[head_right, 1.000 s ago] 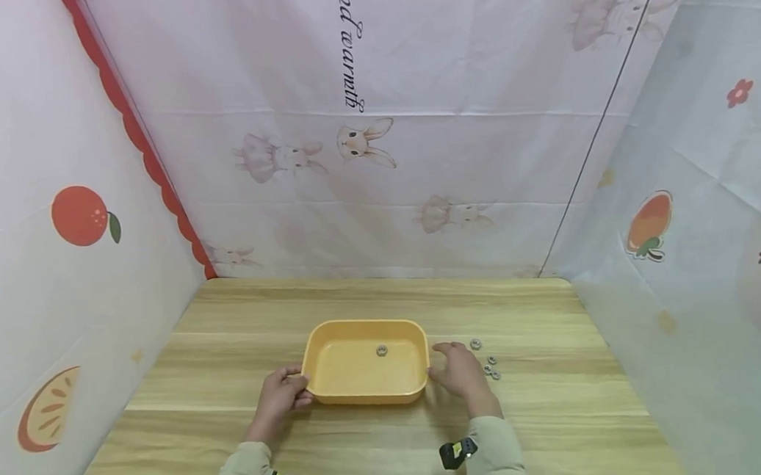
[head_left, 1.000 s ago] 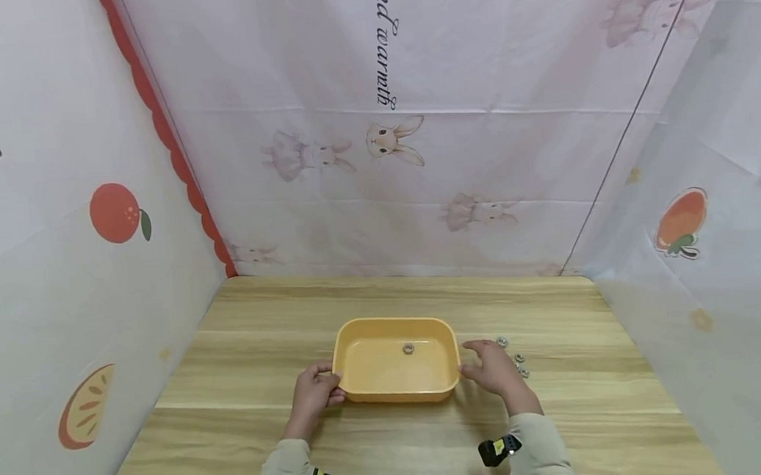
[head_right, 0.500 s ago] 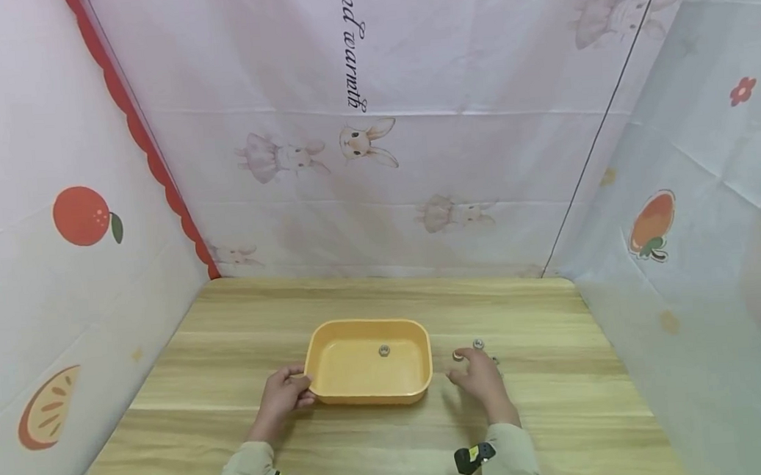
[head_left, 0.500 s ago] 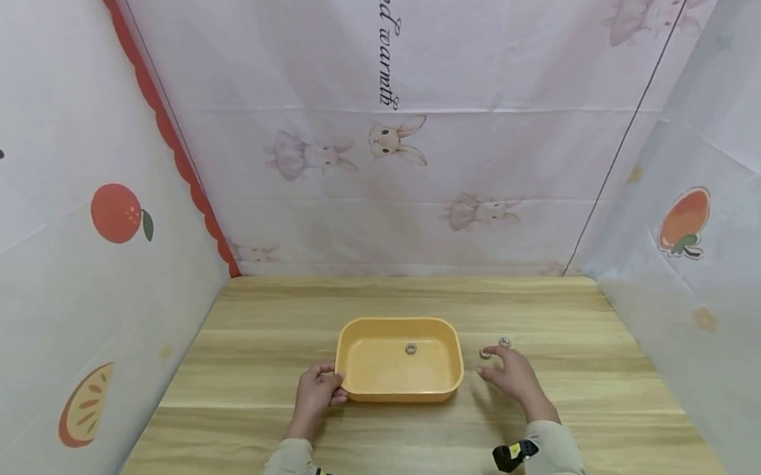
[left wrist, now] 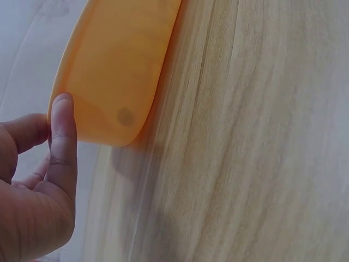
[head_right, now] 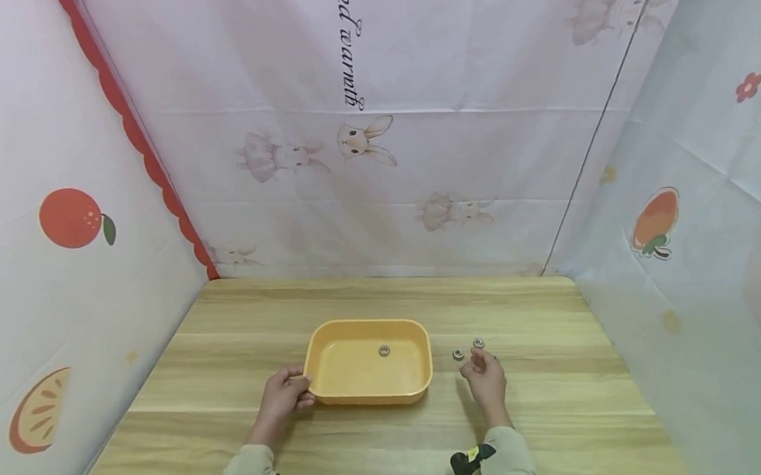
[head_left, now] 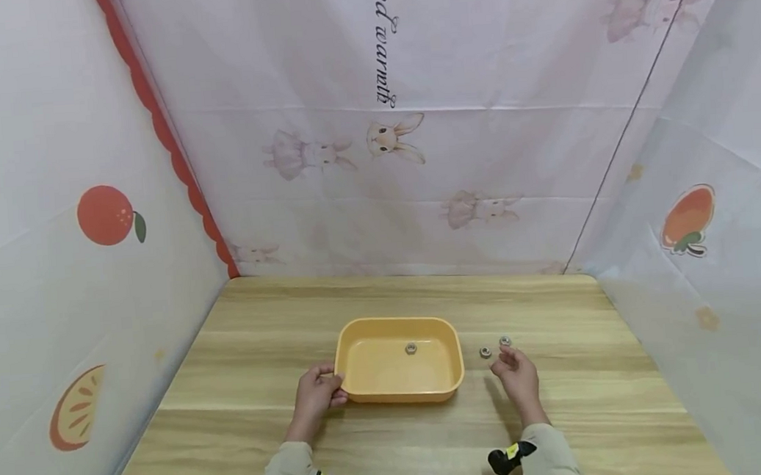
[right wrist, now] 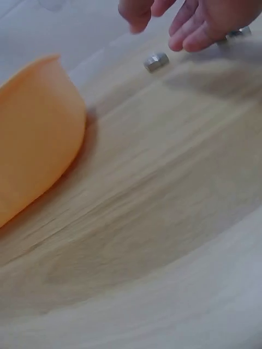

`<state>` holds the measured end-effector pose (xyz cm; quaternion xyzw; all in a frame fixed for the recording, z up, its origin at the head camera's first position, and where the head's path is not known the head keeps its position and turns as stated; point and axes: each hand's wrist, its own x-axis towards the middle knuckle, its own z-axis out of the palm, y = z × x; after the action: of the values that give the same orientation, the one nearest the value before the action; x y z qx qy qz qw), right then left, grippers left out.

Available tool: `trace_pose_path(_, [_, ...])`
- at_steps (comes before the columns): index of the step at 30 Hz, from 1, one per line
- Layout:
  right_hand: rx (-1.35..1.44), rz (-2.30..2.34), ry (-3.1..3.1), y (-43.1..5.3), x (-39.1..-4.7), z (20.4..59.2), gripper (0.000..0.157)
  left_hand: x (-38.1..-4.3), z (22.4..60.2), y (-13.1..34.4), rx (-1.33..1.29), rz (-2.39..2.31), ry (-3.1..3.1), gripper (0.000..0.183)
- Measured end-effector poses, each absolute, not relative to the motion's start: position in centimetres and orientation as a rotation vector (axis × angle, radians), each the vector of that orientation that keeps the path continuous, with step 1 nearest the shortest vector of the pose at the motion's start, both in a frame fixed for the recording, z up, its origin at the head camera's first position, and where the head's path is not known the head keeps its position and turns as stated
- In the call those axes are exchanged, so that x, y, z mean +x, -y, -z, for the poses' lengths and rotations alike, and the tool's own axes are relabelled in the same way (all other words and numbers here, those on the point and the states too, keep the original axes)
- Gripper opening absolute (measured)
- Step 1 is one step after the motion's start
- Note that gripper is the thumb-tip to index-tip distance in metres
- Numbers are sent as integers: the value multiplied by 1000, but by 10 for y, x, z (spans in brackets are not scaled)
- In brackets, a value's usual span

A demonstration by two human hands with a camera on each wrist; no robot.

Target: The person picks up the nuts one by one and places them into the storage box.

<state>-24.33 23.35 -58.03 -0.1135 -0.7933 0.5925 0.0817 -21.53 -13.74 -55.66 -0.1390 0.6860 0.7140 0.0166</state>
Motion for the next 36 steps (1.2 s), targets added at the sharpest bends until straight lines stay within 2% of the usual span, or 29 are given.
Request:
trace_pose_path(6, [-463, -1888, 2271, -235, -247, 590, 43, -215, 556, 137, -426, -2215, -2144, 33])
trace_pose_path(12, [-441, -1850, 2299, -235, -255, 592, 38, -217, 558, 138, -430, -2240, -2123, 31])
trace_pose_path(22, [-470, -1832, 2373, -234, -271, 598, 38, -216, 560, 138, -391, -2255, -2116, 33])
trace_pose_path(36, [-363, -1323, 2699, -230, -279, 597, 35, -213, 560, 140, -405, -2245, -2102, 34])
